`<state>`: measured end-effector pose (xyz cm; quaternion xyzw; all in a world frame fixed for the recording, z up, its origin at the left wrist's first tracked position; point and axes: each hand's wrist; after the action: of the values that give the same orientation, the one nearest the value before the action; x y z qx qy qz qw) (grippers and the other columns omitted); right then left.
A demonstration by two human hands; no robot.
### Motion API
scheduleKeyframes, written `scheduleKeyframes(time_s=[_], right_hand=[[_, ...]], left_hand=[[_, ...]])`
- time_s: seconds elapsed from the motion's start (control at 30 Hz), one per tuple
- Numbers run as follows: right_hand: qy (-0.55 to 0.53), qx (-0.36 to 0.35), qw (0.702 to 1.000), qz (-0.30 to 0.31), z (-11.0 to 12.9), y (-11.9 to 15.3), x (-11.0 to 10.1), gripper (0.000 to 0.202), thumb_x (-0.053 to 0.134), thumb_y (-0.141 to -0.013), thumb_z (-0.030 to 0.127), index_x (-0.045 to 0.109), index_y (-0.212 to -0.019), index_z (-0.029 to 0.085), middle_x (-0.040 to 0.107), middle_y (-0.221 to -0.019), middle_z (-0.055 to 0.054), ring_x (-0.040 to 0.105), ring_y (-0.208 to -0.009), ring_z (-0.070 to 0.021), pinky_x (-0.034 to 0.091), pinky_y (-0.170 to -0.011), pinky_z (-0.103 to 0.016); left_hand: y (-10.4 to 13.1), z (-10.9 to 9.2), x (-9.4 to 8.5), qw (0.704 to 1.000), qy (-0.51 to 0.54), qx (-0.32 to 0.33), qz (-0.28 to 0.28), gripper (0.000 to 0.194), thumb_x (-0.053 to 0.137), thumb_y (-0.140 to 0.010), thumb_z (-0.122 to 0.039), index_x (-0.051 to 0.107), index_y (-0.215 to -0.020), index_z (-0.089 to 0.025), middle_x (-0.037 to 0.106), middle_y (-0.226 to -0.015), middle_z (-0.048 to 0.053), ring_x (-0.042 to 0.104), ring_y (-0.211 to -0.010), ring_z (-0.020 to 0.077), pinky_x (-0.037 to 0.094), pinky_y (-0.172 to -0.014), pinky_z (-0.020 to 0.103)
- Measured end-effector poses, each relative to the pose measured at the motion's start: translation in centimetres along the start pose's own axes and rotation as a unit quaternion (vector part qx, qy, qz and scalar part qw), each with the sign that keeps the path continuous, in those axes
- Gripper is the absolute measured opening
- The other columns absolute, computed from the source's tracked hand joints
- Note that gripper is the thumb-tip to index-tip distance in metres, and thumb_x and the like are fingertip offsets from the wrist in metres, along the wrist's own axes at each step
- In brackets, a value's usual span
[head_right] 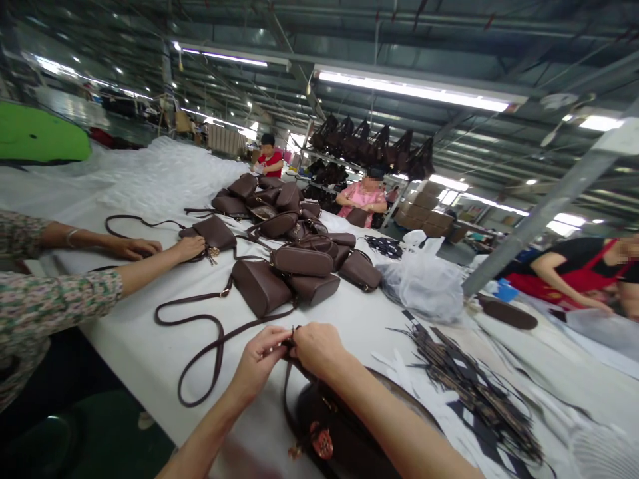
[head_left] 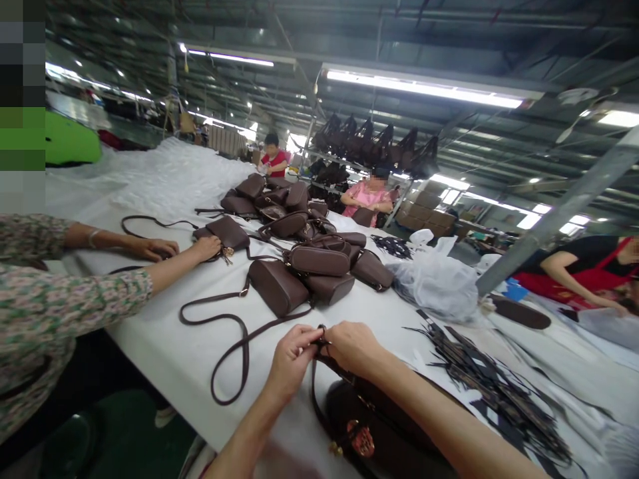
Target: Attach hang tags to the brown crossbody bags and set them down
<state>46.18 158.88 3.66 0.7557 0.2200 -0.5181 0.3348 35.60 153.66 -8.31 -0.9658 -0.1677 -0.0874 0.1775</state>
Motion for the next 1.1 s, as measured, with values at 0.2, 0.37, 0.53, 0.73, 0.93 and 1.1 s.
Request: scheduleKeyframes(time_s=[0.2, 0.37, 0.53, 0.73, 0.93, 1.1], right_hand=[[-0.097, -0.039, 0.994, -0.017, -3.6, 4.9, -0.2, 0.043, 0.056, -0.085, 0.037, 0.061, -0.125, 0.023, 0.072, -0.107, -0.010, 0.067, -0.096, -0.0263, 0.047, -0.078, -0.032], [-0.150, -0.007, 0.989, -0.011, -6.3, 8.4, 1.8, 0.039, 0.058, -0.083, 0.029, 0.063, -0.121, 0.021, 0.071, -0.109, -0.011, 0.064, -0.101, -0.0268, 0.046, -0.084, -0.034], [-0.213, -0.002, 0.977, -0.019, -6.2, 8.6, 1.7, 0.024, 0.057, -0.083, 0.026, 0.068, -0.104, 0.020, 0.071, -0.098, -0.007, 0.064, -0.092, -0.0239, 0.046, -0.079, -0.032], [-0.228, -0.020, 0.973, -0.016, -6.9, 9.5, 2.3, 0.061, 0.067, -0.073, 0.023, 0.053, -0.132, 0.021, 0.063, -0.123, -0.010, 0.058, -0.111, -0.0267, 0.043, -0.094, -0.035], [-0.170, 0.070, 0.980, -0.074, -8.6, 11.2, 5.4, 0.071, 0.066, -0.071, 0.021, 0.045, -0.139, 0.017, 0.061, -0.127, -0.015, 0.059, -0.111, -0.0302, 0.044, -0.090, -0.039], [-0.225, 0.114, 0.962, -0.108, -9.8, 12.2, 6.4, 0.056, 0.065, -0.076, 0.031, 0.052, -0.129, 0.020, 0.069, -0.113, -0.010, 0.064, -0.101, -0.0265, 0.046, -0.084, -0.034]], left_hand=[[1.9, -3.1, -2.0, 0.985, -0.162, -0.029, 0.043, 0.021, 0.058, -0.075, -0.016, 0.074, -0.087, -0.021, 0.063, -0.074, 0.003, 0.054, -0.070, 0.0161, 0.041, -0.066, 0.025], [5.3, -6.2, -8.5, 0.936, -0.248, -0.137, 0.210, 0.017, 0.053, -0.077, -0.018, 0.069, -0.074, -0.020, 0.066, -0.078, 0.002, 0.059, -0.077, 0.0180, 0.043, -0.073, 0.025], [7.3, -6.4, -11.2, 0.891, -0.346, -0.160, 0.247, 0.023, 0.049, -0.079, -0.017, 0.071, -0.084, -0.022, 0.069, -0.087, 0.003, 0.062, -0.086, 0.0207, 0.047, -0.080, 0.029], [3.7, -5.4, -4.2, 0.925, -0.311, 0.026, 0.216, 0.055, 0.051, -0.079, -0.009, 0.057, -0.131, -0.028, 0.054, -0.139, 0.007, 0.047, -0.129, 0.0253, 0.031, -0.112, 0.042], [-0.2, -3.8, 2.2, 0.915, -0.248, 0.085, 0.307, 0.037, 0.060, -0.076, -0.010, 0.070, -0.109, -0.025, 0.070, -0.107, 0.008, 0.061, -0.103, 0.0256, 0.041, -0.100, 0.039], [-1.9, -4.2, 1.3, 0.866, -0.364, 0.077, 0.334, 0.019, 0.050, -0.087, -0.019, 0.068, -0.089, -0.022, 0.067, -0.084, 0.004, 0.060, -0.077, 0.0190, 0.044, -0.073, 0.027]])
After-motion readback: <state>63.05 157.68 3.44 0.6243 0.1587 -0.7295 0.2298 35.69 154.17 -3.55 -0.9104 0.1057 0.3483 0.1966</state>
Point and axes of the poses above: each hand's wrist, its own y-axis away from the middle knuckle, its own x-axis out of the palm, z = x × y
